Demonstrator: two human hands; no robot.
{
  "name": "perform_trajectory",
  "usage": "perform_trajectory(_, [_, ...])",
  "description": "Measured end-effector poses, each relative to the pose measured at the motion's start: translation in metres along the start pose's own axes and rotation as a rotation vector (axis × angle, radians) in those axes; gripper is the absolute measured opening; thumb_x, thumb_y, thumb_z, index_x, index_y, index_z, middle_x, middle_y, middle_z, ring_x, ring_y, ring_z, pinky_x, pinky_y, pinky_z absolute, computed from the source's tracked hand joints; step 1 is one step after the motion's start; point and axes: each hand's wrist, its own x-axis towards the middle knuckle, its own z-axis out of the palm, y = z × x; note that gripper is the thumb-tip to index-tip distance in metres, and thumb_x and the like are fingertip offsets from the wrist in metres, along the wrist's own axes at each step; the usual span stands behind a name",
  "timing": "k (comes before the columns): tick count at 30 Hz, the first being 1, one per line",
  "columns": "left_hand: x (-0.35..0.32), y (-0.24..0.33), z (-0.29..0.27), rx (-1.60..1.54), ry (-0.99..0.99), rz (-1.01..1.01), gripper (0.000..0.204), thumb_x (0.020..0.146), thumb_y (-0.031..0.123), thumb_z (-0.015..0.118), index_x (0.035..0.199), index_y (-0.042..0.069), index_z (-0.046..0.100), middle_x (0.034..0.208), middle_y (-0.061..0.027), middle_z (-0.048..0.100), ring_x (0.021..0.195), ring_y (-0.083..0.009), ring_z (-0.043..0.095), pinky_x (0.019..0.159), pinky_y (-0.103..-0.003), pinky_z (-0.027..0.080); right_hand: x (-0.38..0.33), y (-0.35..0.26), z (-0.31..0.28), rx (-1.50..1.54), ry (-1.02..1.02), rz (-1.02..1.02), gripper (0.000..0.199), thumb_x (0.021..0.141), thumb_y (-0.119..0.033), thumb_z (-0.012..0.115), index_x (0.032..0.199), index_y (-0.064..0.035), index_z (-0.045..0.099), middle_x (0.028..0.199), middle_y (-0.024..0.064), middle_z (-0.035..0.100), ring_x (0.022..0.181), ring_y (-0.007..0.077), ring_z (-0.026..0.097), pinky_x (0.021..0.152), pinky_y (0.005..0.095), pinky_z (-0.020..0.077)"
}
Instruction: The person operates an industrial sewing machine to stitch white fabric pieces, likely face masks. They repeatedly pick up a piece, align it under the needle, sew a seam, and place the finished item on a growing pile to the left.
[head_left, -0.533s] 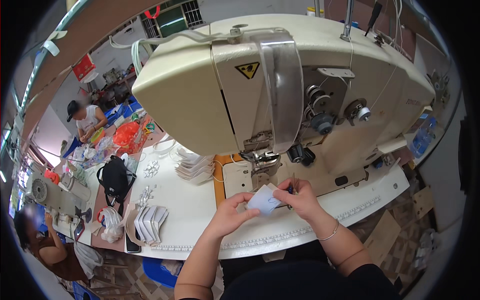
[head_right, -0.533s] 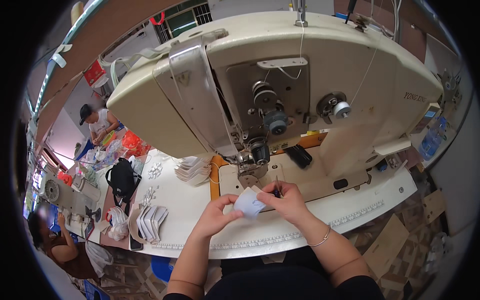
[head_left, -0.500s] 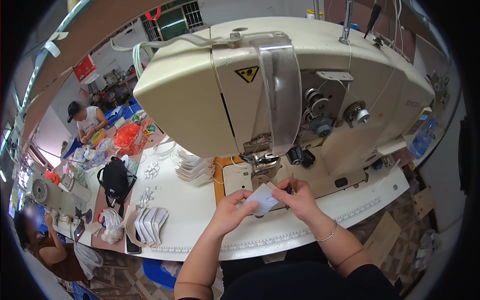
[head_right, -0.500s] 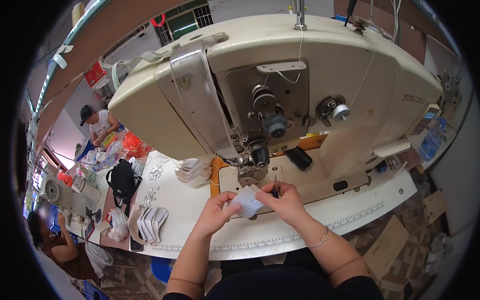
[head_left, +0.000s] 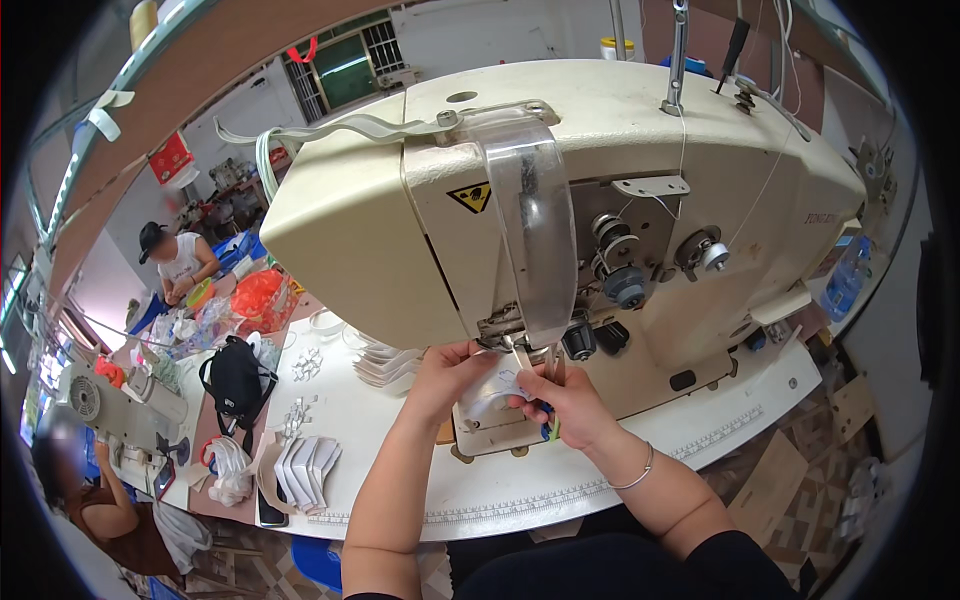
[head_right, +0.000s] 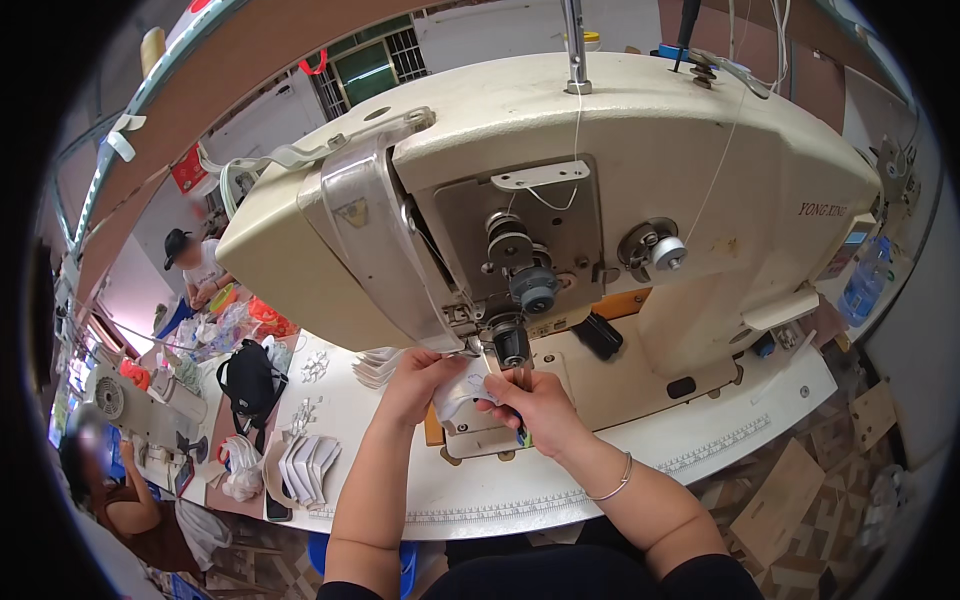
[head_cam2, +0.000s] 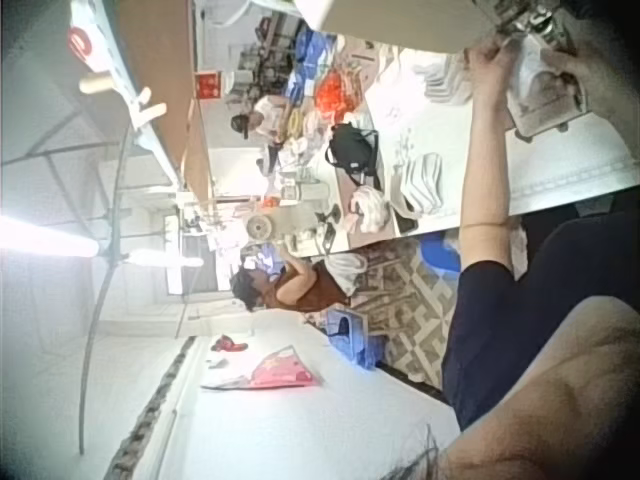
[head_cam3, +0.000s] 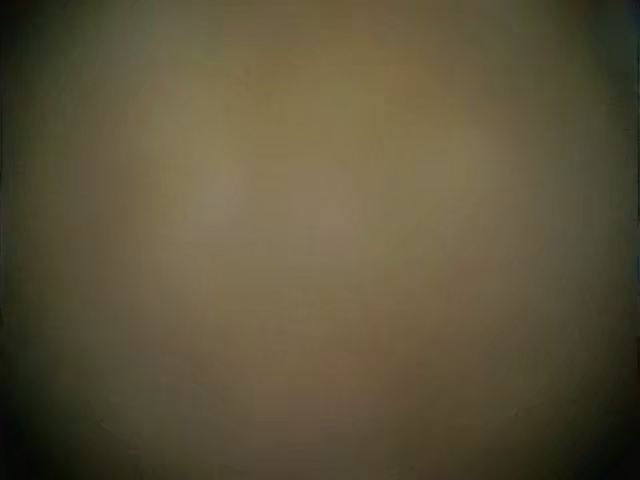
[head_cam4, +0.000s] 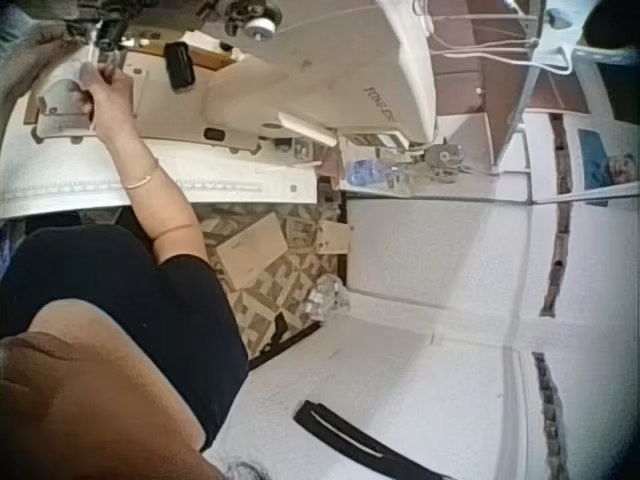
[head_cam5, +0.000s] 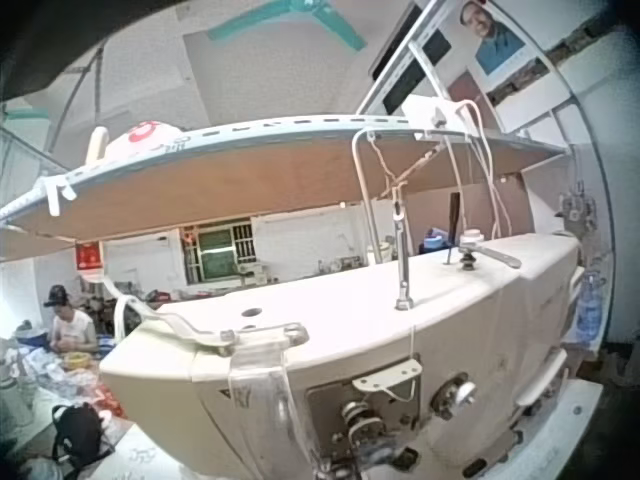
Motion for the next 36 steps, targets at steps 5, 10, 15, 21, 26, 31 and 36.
perform_trajectory(5, [0.002, -0.001, -0.001, -0.012, -0.026, 0.069, 0.012, 0.078, 0.011, 0.06, 0.08, -0.001, 0.06, 0.073, -0.0035, 0.061, 0.063, -0.0067, 0.054, 0.056, -0.021, 0.043, 0.0, 0.002, -0.001, -0.049, 0.01, 0.004, 0.02, 0.082, -0.02, 0.059, 0.085, -0.0007, 0.059, 0.073, 0.0063, 0.061, 0.056, 0.0036, 0.048, 0.046, 0.0157, 0.0357])
perform_trajectory(10, [-0.026, -0.008, 0.014, 0.578, 0.313, 0.634, 0.021, 0.068, 0.01, 0.067, 0.087, 0.006, 0.059, 0.087, -0.0056, 0.059, 0.084, -0.0168, 0.056, 0.074, -0.031, 0.042, -0.008, -0.01, -0.014, -0.292, -0.018, 0.014, 0.02, 0.082, -0.021, 0.059, 0.084, -0.0011, 0.059, 0.071, 0.0049, 0.061, 0.056, 0.0036, 0.048, 0.049, 0.0154, 0.0367])
perform_trajectory(15, [-0.034, -0.028, 0.024, 1.304, 0.366, 1.141, 0.033, 0.059, 0.008, 0.07, 0.089, 0.015, 0.061, 0.093, 0.0007, 0.057, 0.094, -0.0234, 0.054, 0.084, -0.039, 0.039, -0.006, -0.004, -0.019, -0.225, -0.042, 0.019, 0.019, 0.082, -0.021, 0.06, 0.081, -0.0024, 0.058, 0.069, 0.0032, 0.06, 0.056, 0.0042, 0.048, 0.049, 0.0157, 0.037])
perform_trajectory(21, [-0.033, -0.027, 0.023, 1.246, 0.384, 1.193, 0.026, 0.06, 0.004, 0.064, 0.084, 0.016, 0.065, 0.088, 0.0, 0.06, 0.09, -0.0227, 0.057, 0.086, -0.04, 0.038, -0.004, -0.001, -0.02, -0.147, -0.048, 0.008, 0.018, 0.082, -0.021, 0.06, 0.08, -0.0033, 0.058, 0.068, 0.0028, 0.059, 0.056, 0.0045, 0.049, 0.048, 0.0159, 0.0367])
perform_trajectory(26, [-0.03, -0.028, 0.02, 1.215, 0.378, 1.214, 0.029, 0.059, 0.002, 0.065, 0.084, 0.016, 0.065, 0.087, 0.0001, 0.06, 0.089, -0.0229, 0.057, 0.087, -0.04, 0.038, -0.003, 0.0, -0.019, -0.149, -0.043, 0.008, 0.019, 0.082, -0.022, 0.06, 0.08, -0.0031, 0.059, 0.068, 0.0026, 0.059, 0.056, 0.0044, 0.048, 0.048, 0.0159, 0.0367])
perform_trajectory(31, [-0.018, -0.025, 0.013, 1.094, 0.355, 1.172, 0.031, 0.058, -0.003, 0.064, 0.083, 0.015, 0.065, 0.083, -0.0004, 0.06, 0.085, -0.0216, 0.057, 0.084, -0.04, 0.039, -0.006, 0.002, -0.023, -0.178, -0.053, 0.004, 0.021, 0.082, -0.021, 0.06, 0.085, -0.0009, 0.061, 0.07, 0.0027, 0.059, 0.057, 0.0045, 0.048, 0.049, 0.0162, 0.0367])
perform_trajectory(36, [-0.003, -0.024, 0.003, 0.982, 0.293, 1.174, 0.03, 0.058, -0.006, 0.063, 0.08, 0.014, 0.065, 0.08, -0.0007, 0.059, 0.078, -0.0197, 0.057, 0.072, -0.034, 0.041, -0.01, 0.007, -0.029, -0.176, -0.045, 0.018, 0.021, 0.082, -0.02, 0.059, 0.086, 0.0005, 0.062, 0.07, 0.0028, 0.058, 0.058, 0.0046, 0.047, 0.049, 0.0165, 0.0368])
